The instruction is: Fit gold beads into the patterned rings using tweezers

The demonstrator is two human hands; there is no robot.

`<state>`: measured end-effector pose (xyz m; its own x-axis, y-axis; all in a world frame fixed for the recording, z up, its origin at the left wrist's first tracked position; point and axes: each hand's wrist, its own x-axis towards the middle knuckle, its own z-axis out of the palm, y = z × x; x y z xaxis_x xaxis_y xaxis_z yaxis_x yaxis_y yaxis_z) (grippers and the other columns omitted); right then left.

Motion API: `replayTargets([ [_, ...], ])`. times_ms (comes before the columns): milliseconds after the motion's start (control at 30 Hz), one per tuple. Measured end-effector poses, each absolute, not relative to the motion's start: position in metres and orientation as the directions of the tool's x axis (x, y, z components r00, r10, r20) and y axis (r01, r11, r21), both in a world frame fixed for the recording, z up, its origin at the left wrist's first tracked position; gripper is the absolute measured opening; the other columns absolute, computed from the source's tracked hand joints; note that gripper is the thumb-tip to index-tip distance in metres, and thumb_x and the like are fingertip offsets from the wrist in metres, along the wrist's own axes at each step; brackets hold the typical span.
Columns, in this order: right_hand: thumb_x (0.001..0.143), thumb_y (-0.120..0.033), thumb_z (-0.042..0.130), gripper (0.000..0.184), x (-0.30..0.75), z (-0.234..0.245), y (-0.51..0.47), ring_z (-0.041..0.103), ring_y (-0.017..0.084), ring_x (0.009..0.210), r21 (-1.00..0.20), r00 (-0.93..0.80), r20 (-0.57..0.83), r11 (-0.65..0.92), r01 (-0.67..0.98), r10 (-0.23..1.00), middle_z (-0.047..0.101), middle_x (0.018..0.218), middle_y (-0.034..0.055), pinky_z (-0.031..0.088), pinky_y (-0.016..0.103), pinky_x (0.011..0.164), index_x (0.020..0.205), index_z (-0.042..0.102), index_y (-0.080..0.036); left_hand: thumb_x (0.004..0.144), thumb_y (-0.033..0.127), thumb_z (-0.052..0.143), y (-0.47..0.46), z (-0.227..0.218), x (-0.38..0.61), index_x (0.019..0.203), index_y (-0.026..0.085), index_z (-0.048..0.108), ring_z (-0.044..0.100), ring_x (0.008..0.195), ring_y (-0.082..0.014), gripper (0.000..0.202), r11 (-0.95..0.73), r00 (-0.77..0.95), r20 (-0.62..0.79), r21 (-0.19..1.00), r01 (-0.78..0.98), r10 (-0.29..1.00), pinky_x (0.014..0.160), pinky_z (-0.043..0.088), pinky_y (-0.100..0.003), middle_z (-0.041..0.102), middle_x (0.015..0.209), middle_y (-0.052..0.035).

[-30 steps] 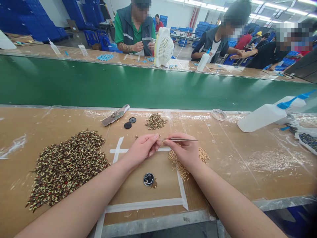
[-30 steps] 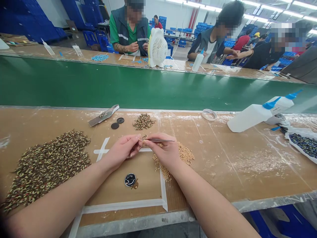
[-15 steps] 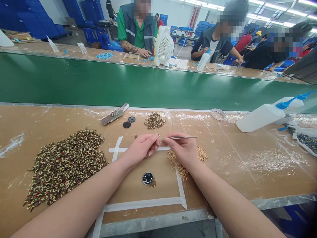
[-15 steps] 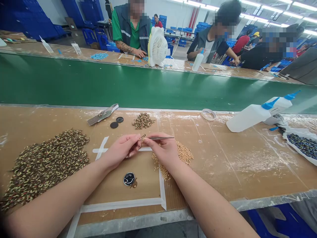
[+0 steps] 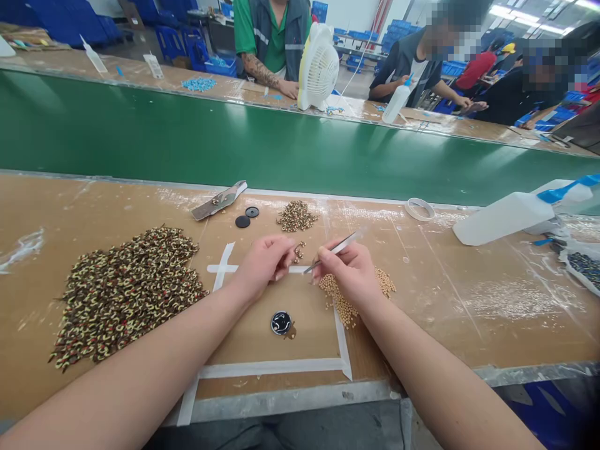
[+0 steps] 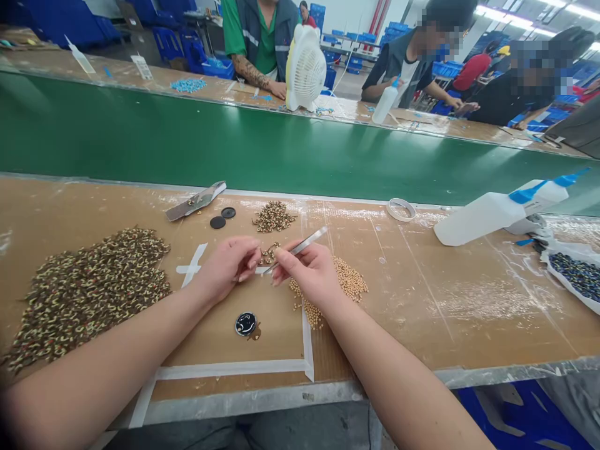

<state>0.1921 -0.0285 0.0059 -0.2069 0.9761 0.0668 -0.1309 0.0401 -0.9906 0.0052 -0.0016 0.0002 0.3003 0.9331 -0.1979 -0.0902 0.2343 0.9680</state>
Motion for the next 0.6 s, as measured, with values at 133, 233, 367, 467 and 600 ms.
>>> replayTargets([
  [133, 0.093, -0.044, 0.071, 0.029, 0.185, 0.01, -0.041, 0.059, 0.009, 0.045, -0.999, -0.46, -0.017, 0.003, 0.042, 0.888, 0.067, 0.06, -0.0018, 0.049, 0.022, 0.047, 0.079, 0.065, -0.019, 0.084, 0.027, 0.063, -0.005, -0.003, 0.004, 0.059, 0.02, 0.039, 0.042, 0.041, -0.006, 0.036, 0.093, 0.282, -0.089, 0.996, 0.001, 0.955, 0.044, 0.028, -0.022, 0.053, 0.052, 0.0039],
  [233, 0.096, -0.038, 0.067, 0.028, 0.18, 0.01, -0.046, 0.056, 0.009, 0.048, -0.967, -0.545, 0.005, 0.144, 0.212, 0.838, 0.066, 0.061, -0.0019, 0.044, 0.022, 0.047, 0.076, 0.064, -0.019, 0.082, 0.023, 0.063, -0.006, -0.004, 0.005, 0.06, 0.021, 0.034, 0.048, 0.045, -0.008, 0.037, 0.072, 0.313, -0.083, 0.996, 0.049, 0.946, 0.047, 0.031, -0.022, 0.05, 0.048, 0.0046],
  [367, 0.096, -0.032, 0.068, 0.024, 0.178, 0.008, -0.046, 0.055, 0.011, 0.054, -0.864, -0.611, 0.124, 0.388, 0.322, 0.782, 0.064, 0.06, -0.0024, 0.042, 0.024, 0.053, 0.076, 0.066, -0.019, 0.085, 0.024, 0.062, -0.003, -0.002, 0.005, 0.059, 0.02, 0.036, 0.044, 0.047, -0.0067, 0.037, 0.04, 0.291, -0.047, 0.999, 0.029, 0.956, 0.05, 0.033, -0.022, 0.051, 0.051, 0.0041],
  [467, 0.097, -0.033, 0.067, 0.022, 0.178, 0.008, -0.047, 0.058, 0.013, 0.06, -0.829, -0.657, 0.143, 0.452, 0.33, 0.741, 0.068, 0.066, -0.0011, 0.045, 0.026, 0.058, 0.08, 0.069, -0.02, 0.09, 0.028, 0.06, -0.001, -0.001, 0.004, 0.058, 0.019, 0.04, 0.046, 0.053, -0.0072, 0.039, -0.012, 0.262, 0.007, 1.0, 0.019, 0.965, 0.056, 0.037, -0.023, 0.053, 0.055, 0.0029],
  [600, 0.099, -0.033, 0.065, 0.021, 0.178, 0.008, -0.048, 0.064, 0.015, 0.068, -0.81, -0.709, 0.149, 0.496, 0.312, 0.689, 0.074, 0.076, 0.0014, 0.048, 0.029, 0.065, 0.083, 0.071, -0.021, 0.094, 0.032, 0.059, -0.001, -0.001, 0.005, 0.062, 0.019, 0.044, 0.047, 0.056, -0.0075, 0.038, -0.043, 0.31, 0.037, 0.999, 0.013, 0.95, 0.059, 0.038, -0.023, 0.058, 0.061, 0.0023],
])
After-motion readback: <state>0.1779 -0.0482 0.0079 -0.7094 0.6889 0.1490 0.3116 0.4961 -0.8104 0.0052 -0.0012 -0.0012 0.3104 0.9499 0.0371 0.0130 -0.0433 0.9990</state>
